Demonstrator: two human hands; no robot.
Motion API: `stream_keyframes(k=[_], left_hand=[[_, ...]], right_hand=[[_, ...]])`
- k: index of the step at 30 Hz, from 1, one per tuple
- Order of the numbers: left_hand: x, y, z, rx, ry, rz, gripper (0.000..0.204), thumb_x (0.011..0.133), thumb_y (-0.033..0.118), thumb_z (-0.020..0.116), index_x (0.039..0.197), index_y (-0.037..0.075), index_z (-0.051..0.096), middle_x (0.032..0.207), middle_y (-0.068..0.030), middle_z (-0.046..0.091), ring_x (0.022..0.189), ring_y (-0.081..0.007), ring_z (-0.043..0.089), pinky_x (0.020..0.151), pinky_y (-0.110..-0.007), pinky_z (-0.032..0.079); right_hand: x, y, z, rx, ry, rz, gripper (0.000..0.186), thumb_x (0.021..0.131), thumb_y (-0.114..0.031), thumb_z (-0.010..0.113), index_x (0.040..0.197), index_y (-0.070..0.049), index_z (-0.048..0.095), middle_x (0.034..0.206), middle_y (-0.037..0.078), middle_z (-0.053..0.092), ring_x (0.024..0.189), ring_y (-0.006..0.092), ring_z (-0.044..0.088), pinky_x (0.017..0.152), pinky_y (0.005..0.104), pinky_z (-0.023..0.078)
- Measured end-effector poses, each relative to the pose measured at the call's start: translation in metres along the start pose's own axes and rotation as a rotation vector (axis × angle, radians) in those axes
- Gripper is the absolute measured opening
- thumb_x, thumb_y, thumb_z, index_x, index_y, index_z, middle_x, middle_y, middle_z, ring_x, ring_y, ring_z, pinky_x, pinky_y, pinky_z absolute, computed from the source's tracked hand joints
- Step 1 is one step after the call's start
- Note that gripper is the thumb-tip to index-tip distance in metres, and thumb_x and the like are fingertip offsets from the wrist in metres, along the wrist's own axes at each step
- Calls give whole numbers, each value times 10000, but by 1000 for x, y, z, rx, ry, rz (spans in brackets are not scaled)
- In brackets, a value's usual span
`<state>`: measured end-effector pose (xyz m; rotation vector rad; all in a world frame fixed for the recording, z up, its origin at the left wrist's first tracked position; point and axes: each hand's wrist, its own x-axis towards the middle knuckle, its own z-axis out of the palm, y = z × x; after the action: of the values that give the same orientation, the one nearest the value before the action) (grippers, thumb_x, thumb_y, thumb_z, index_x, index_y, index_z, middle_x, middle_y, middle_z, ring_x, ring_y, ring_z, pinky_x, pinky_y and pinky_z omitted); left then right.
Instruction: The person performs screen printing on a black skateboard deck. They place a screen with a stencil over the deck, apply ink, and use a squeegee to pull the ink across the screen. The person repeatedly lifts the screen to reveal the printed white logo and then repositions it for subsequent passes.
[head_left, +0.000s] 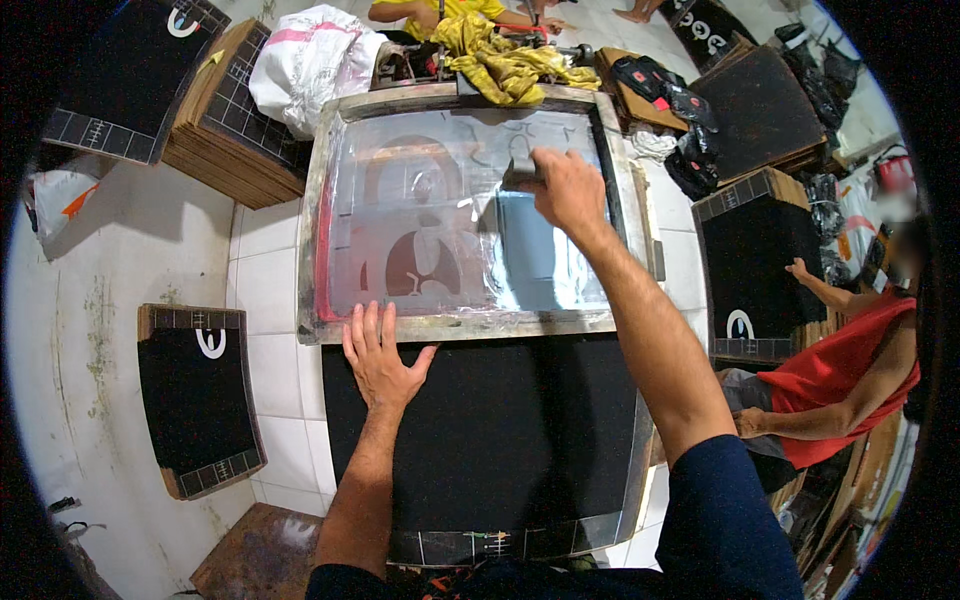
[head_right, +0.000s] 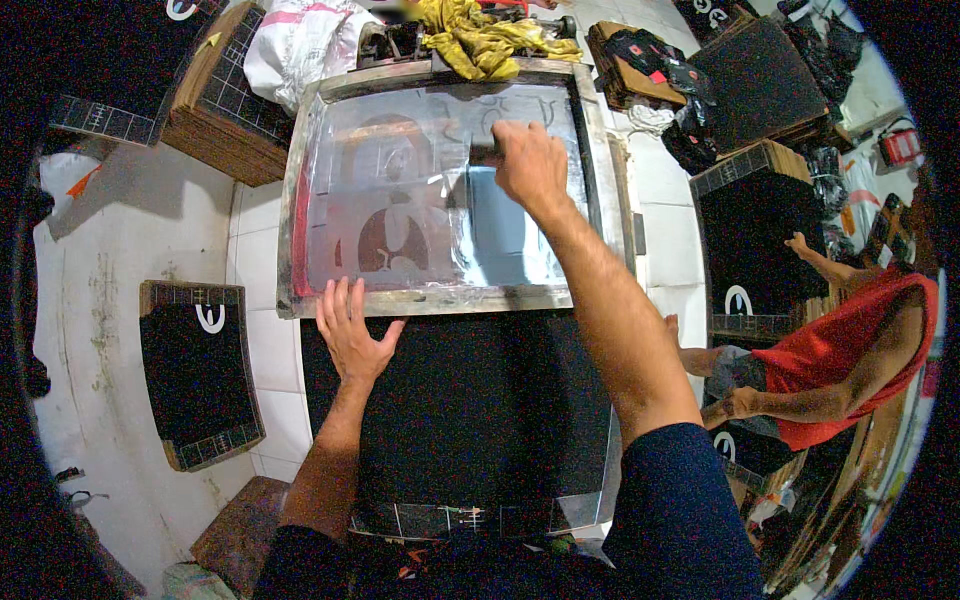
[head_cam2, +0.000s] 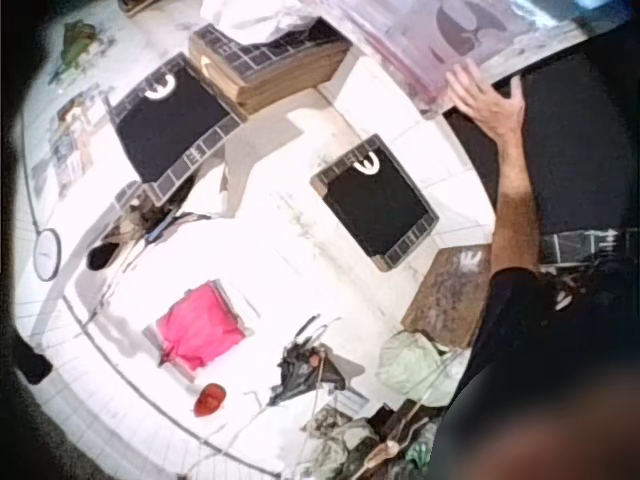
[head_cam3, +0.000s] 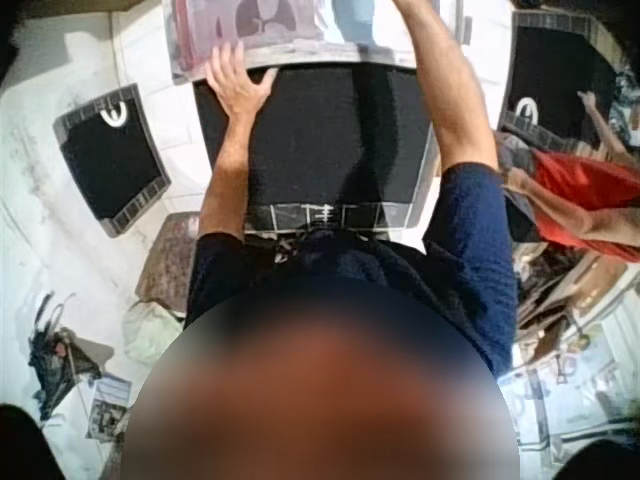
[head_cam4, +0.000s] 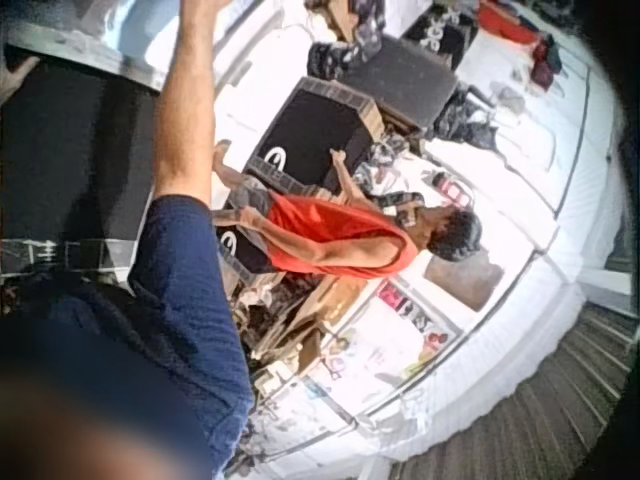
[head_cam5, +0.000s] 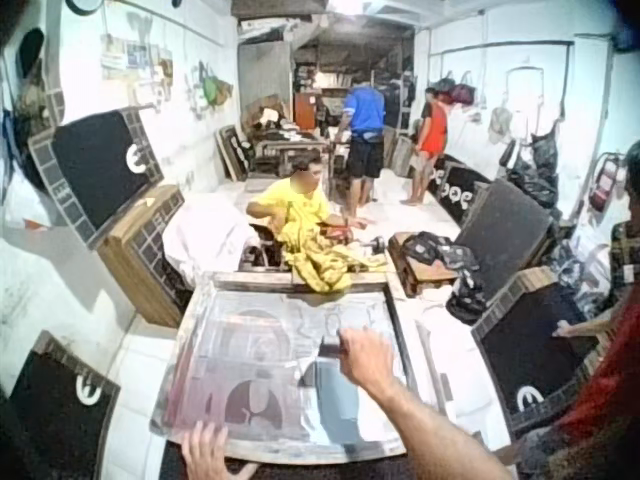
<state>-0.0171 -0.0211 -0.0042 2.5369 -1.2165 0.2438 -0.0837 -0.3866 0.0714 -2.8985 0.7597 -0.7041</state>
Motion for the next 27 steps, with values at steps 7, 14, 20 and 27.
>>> stream_keyframes(k=[7,14,20,27], left_hand=[[0,1,-1,2,-5,1,915,820,494,811,1545,112,403,1569,-180,385,1521,-368,280,1236,-599,202],[-1,0,-4,-19,-31,-2,886,843,489,798,1535,96,409,1573,-180,368,1519,-375,274,1241,-597,196],[-2,-1,-4,-12,-37,-24,887,828,491,803,1523,90,424,1553,-172,391,1516,-365,284,1245,-587,192],[5,1,-11,-102,54,13,817,765,369,865,1442,85,506,1496,-143,465,1479,-348,344,1231,-572,233]], right_hand=[[-43,-20,-18,-102,-168,2,246,780,-149,791,986,-135,658,965,55,680,952,308,647,750,484,505],[-64,-19,-34,67,-326,27,237,762,-82,739,968,-141,638,893,75,685,909,334,659,717,498,506],[14,5,16,-77,-93,45,314,765,-184,801,1029,-139,636,1004,43,682,980,311,650,763,496,506],[-122,-57,-43,-107,-171,41,249,743,-89,766,960,-111,646,878,58,623,863,291,605,728,462,459]])
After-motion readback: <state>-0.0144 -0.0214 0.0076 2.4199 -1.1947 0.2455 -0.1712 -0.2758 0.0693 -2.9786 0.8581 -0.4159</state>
